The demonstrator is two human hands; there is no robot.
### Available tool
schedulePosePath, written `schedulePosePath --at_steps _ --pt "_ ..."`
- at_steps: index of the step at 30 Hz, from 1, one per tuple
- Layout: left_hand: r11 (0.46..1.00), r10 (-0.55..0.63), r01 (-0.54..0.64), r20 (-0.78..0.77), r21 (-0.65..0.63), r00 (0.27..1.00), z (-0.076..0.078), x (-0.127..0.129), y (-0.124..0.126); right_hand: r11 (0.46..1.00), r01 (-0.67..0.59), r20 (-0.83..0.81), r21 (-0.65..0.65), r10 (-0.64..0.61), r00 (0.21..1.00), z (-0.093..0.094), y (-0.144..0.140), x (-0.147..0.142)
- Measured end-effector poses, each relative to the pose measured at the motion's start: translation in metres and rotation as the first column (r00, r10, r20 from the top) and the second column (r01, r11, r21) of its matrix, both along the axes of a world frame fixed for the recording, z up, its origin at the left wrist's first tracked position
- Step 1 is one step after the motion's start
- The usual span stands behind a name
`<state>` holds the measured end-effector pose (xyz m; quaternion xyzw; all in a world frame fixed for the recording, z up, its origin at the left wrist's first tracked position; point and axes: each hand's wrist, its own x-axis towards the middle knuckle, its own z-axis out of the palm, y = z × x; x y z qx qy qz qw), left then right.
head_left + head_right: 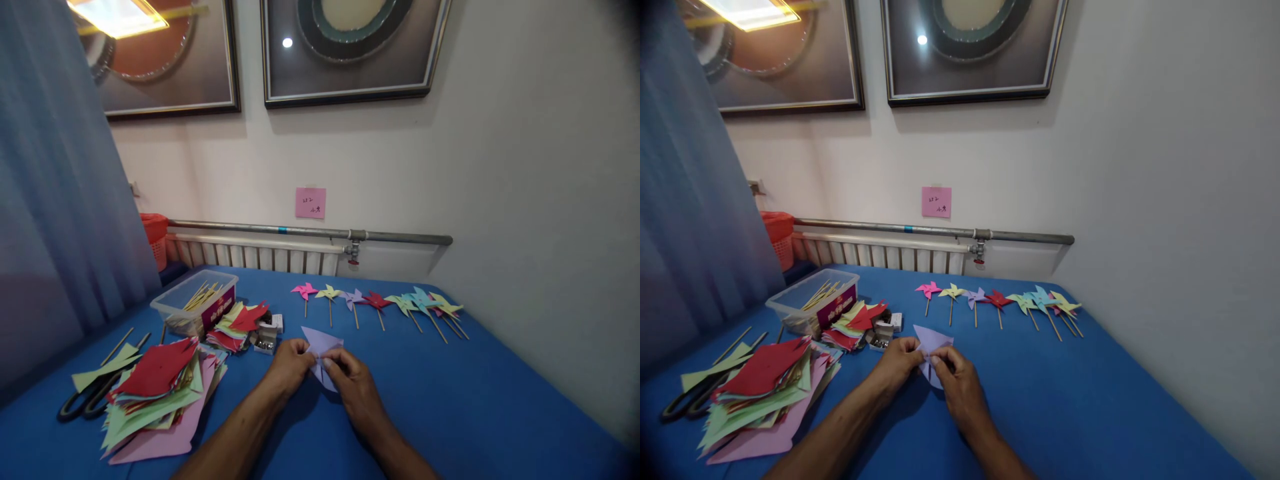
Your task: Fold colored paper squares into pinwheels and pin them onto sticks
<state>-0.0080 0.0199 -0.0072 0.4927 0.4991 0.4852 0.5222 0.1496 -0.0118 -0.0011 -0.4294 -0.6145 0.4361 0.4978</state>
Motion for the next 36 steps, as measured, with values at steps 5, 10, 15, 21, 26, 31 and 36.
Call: schedulePosePath --at_steps 5,10,15,21,26,31,36 --pt "0.999 -0.036 0.036 0.005 0.002 0.999 0.003 0.001 -0.003 0.998 0.052 0.003 -0.024 -0.052 0.999 -0.002 0.002 -0.001" --pt "0.998 -0.060 0.060 0.026 -0.011 0.998 0.009 0.004 -0.008 0.994 0.082 -0.031 -0.066 -0.084 0.996 0.003 -0.001 -0.004" --pt "0.998 -0.061 0.061 0.022 -0.030 0.998 0.010 0.006 -0.011 0.991 0.114 -0.004 -0.063 -0.115 0.993 0.003 -0.001 -0.005" --pt "0.996 -0.060 0.064 0.064 -0.062 0.996 0.010 0.008 -0.012 0.990 0.138 0.018 -0.038 -0.138 0.990 0.000 0.001 -0.005" --pt "0.992 -0.094 0.104 0.134 -0.069 0.987 0.009 0.009 -0.012 0.987 0.159 0.045 -0.027 -0.158 0.986 0.001 0.001 -0.005" --pt "0.989 -0.123 0.133 0.143 -0.061 0.982 0.008 0.009 -0.013 0.979 0.202 0.057 0.006 -0.202 0.978 -0.002 0.002 -0.006" --pt "0.989 -0.115 0.130 0.169 -0.078 0.979 0.013 0.008 -0.015 0.977 0.212 0.055 0.024 -0.213 0.976 -0.005 0.004 -0.004"
